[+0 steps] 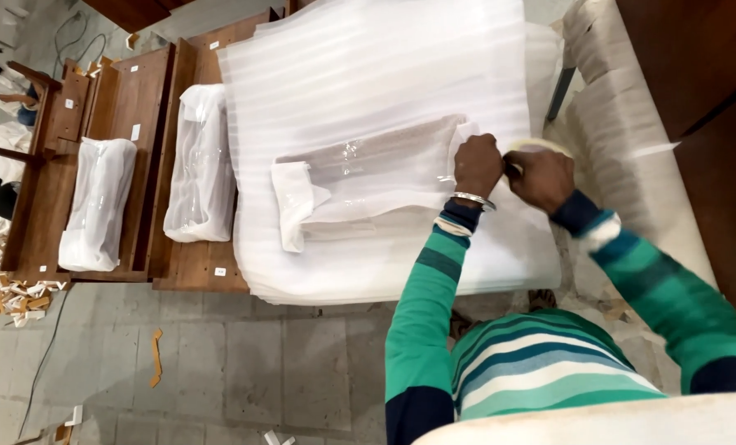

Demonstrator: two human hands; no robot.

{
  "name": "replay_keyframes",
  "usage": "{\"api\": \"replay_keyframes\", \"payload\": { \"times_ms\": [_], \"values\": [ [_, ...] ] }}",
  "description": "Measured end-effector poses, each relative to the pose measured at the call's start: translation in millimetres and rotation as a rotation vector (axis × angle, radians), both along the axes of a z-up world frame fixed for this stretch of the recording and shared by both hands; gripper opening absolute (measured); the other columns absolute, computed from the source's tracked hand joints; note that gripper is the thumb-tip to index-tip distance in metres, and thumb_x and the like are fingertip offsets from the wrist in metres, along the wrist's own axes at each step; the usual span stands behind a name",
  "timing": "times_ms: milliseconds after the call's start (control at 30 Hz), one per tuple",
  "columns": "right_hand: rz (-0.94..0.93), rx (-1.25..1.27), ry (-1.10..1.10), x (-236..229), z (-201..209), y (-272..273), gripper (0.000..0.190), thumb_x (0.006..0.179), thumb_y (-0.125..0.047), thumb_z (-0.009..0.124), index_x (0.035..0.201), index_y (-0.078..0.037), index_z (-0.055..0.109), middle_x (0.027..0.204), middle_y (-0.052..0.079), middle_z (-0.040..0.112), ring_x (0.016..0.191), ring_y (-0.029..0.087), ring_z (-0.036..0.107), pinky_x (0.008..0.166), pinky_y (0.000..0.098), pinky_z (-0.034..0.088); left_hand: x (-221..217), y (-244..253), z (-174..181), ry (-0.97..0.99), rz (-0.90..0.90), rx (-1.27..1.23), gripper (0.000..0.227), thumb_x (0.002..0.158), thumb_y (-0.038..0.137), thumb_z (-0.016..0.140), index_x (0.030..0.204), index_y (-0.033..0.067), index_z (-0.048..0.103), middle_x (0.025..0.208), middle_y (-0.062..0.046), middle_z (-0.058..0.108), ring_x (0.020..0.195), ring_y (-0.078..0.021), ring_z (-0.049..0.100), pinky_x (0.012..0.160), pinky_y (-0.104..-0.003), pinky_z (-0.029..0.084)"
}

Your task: The person wraps wooden furniture frames in foam sheeting and secures them with adhesive tape.

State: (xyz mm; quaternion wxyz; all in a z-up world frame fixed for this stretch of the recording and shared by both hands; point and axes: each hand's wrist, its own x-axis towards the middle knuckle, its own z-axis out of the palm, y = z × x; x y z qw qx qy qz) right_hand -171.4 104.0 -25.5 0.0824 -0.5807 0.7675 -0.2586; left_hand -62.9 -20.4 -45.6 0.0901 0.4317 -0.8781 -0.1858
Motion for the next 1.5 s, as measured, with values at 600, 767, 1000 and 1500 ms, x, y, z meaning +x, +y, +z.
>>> {"api": "replay_keyframes", "payload": {
  "times_ms": [600,767,1000,1500],
  "values": [
    [-0.042,-0.306,-0.732,-59,44,73,0.022,0.106,-0.021,0.073,0.121,-0.005,0.076,0.105,0.007,0.076,0.092,0.011,0.065,0.078,0.0272,0.051,5,86,-13,0.324,-0.084,-0.104,0.073,0.087,0.030,0.076,0.147,-0.0006,0.047,0.143,-0.030,0.055,0.108,-0.0421,0.069,0.085,-0.046,0.061],
    [0.209,-0.290,-0.715,-44,85,25,0.038,0.100,-0.013,0.071,0.136,-0.004,0.065,0.113,0.005,0.067,0.096,0.013,0.060,0.082,0.0287,0.050,101,142,42,0.839,-0.001,0.326,0.029,0.100,0.024,0.073,0.124,0.0073,0.071,0.129,-0.009,0.068,0.106,-0.0215,0.071,0.088,-0.033,0.062],
    [0.645,-0.262,-0.365,30,124,-120,0.048,0.100,-0.017,0.070,0.147,-0.017,0.060,0.118,0.012,0.073,0.100,0.023,0.070,0.091,0.0366,0.057,207,170,4,1.029,0.485,0.461,0.023,0.100,0.022,0.071,0.113,0.0036,0.072,0.099,-0.006,0.074,0.085,-0.0146,0.071,0.076,-0.030,0.060],
    [0.565,0.088,0.353,123,7,-293,0.051,0.096,-0.026,0.072,0.146,-0.031,0.066,0.114,0.001,0.080,0.103,0.026,0.074,0.088,0.0467,0.060,291,168,-14,1.306,0.621,0.732,0.047,0.100,0.032,0.071,0.133,-0.0005,0.063,0.124,-0.013,0.070,0.109,-0.0204,0.070,0.094,-0.032,0.061]
  ]
}}
